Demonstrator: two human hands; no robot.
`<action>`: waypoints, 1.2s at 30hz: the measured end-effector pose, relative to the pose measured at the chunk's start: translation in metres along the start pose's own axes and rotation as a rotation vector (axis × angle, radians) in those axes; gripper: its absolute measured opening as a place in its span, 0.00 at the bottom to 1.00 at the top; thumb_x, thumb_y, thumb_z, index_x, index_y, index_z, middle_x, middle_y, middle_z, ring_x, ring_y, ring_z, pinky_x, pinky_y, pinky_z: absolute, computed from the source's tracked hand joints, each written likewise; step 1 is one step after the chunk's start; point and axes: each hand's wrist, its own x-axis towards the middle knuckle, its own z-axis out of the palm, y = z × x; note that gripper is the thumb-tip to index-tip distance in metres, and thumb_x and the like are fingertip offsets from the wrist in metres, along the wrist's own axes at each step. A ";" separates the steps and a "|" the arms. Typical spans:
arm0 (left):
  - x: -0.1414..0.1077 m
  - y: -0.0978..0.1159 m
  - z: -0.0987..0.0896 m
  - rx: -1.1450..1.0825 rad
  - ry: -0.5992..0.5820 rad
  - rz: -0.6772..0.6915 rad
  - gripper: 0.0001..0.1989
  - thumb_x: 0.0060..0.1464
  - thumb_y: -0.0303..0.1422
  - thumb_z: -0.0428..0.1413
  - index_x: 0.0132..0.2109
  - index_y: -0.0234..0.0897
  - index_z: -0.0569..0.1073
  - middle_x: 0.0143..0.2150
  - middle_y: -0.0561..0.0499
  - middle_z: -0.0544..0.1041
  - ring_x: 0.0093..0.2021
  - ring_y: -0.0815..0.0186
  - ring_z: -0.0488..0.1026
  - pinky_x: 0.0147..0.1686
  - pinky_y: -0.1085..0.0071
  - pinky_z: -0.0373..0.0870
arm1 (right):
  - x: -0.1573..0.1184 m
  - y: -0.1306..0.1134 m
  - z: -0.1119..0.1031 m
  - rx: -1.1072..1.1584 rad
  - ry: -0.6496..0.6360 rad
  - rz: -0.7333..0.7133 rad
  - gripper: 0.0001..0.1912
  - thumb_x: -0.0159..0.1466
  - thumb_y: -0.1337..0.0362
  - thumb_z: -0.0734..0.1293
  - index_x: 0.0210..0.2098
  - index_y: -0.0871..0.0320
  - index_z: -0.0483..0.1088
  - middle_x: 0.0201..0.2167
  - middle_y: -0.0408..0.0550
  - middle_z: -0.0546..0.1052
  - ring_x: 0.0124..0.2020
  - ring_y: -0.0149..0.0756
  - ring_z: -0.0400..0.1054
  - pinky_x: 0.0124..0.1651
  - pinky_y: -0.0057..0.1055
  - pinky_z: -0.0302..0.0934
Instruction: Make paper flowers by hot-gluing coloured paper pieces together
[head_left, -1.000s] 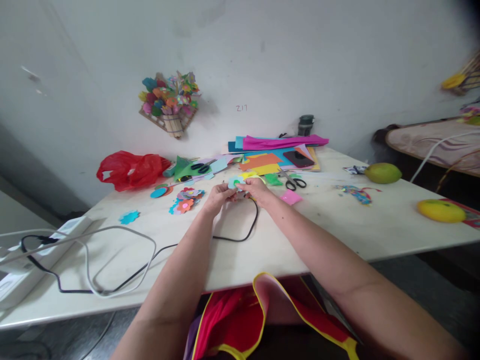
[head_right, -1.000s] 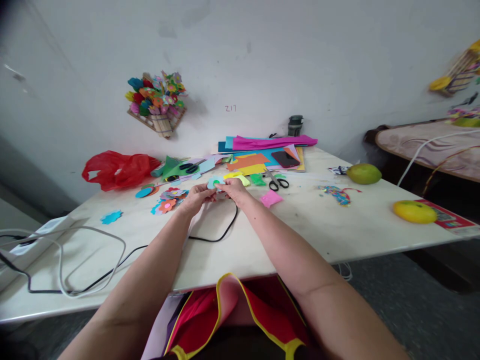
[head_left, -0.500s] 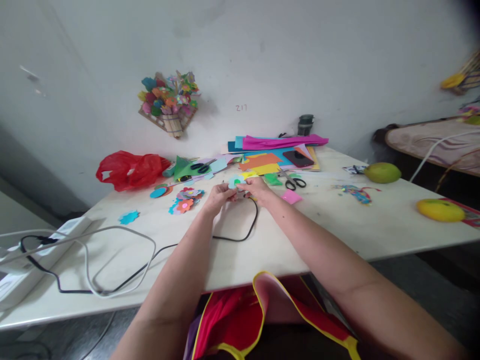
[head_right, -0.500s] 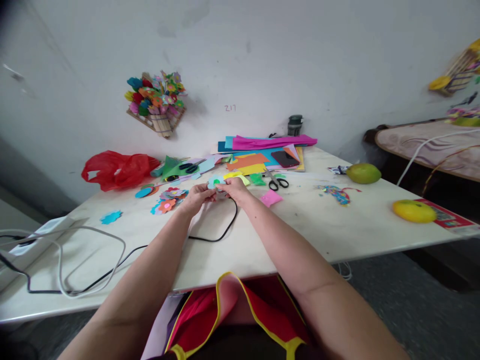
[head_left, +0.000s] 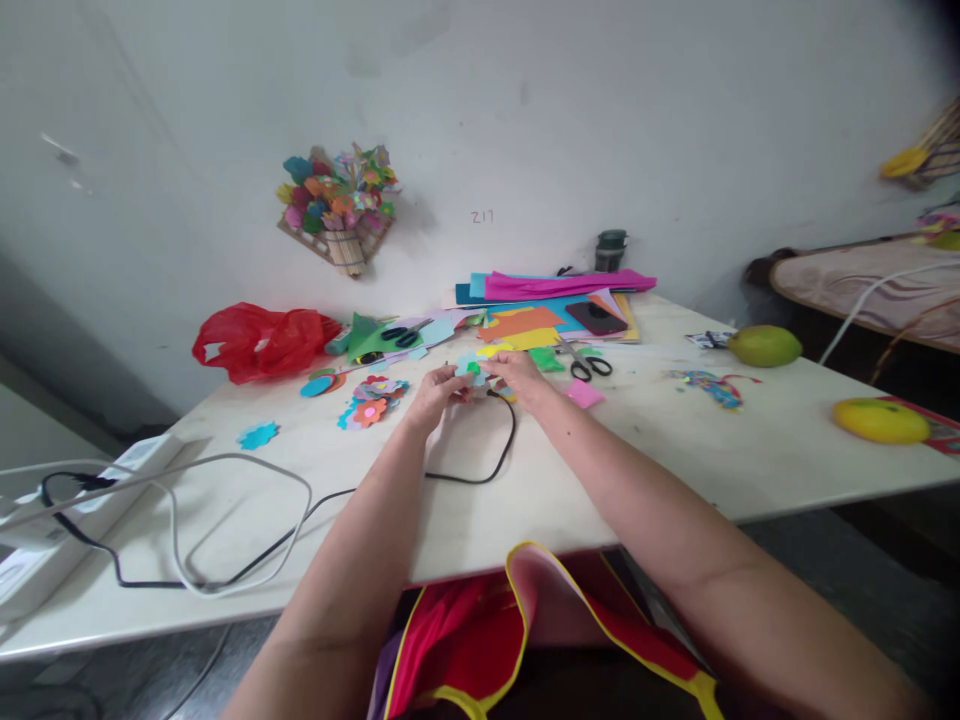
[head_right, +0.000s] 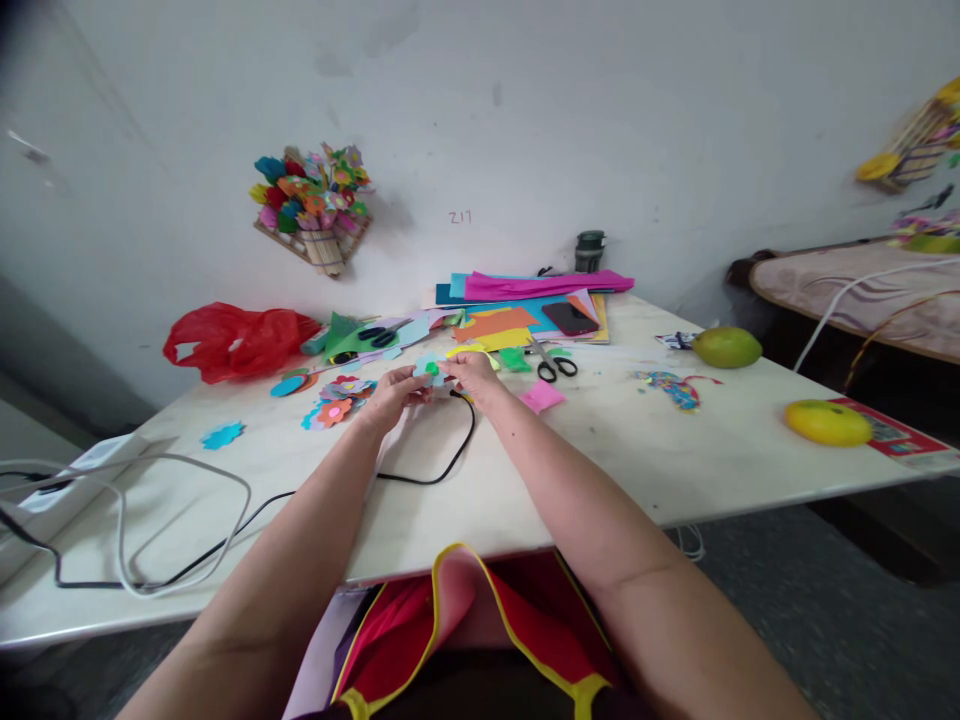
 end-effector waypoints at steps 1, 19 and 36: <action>0.000 -0.001 0.000 -0.008 0.000 0.007 0.15 0.40 0.41 0.60 0.30 0.33 0.71 0.24 0.52 0.69 0.25 0.71 0.68 0.29 0.73 0.68 | -0.001 0.000 0.001 -0.003 0.002 0.000 0.08 0.47 0.63 0.69 0.20 0.60 0.67 0.17 0.40 0.69 0.22 0.27 0.65 0.21 0.22 0.53; 0.002 -0.001 0.006 0.040 0.103 0.057 0.19 0.35 0.44 0.64 0.25 0.33 0.68 0.19 0.55 0.66 0.20 0.74 0.63 0.22 0.76 0.63 | 0.002 0.008 0.006 0.016 -0.016 0.025 0.11 0.43 0.60 0.71 0.18 0.60 0.66 0.16 0.41 0.69 0.22 0.28 0.65 0.19 0.22 0.52; 0.006 -0.004 0.002 -0.052 0.169 0.041 0.22 0.36 0.48 0.62 0.23 0.33 0.65 0.17 0.55 0.67 0.17 0.74 0.64 0.20 0.76 0.63 | 0.002 0.008 0.006 0.005 -0.037 0.009 0.14 0.44 0.55 0.70 0.21 0.60 0.67 0.18 0.42 0.70 0.23 0.29 0.65 0.19 0.22 0.51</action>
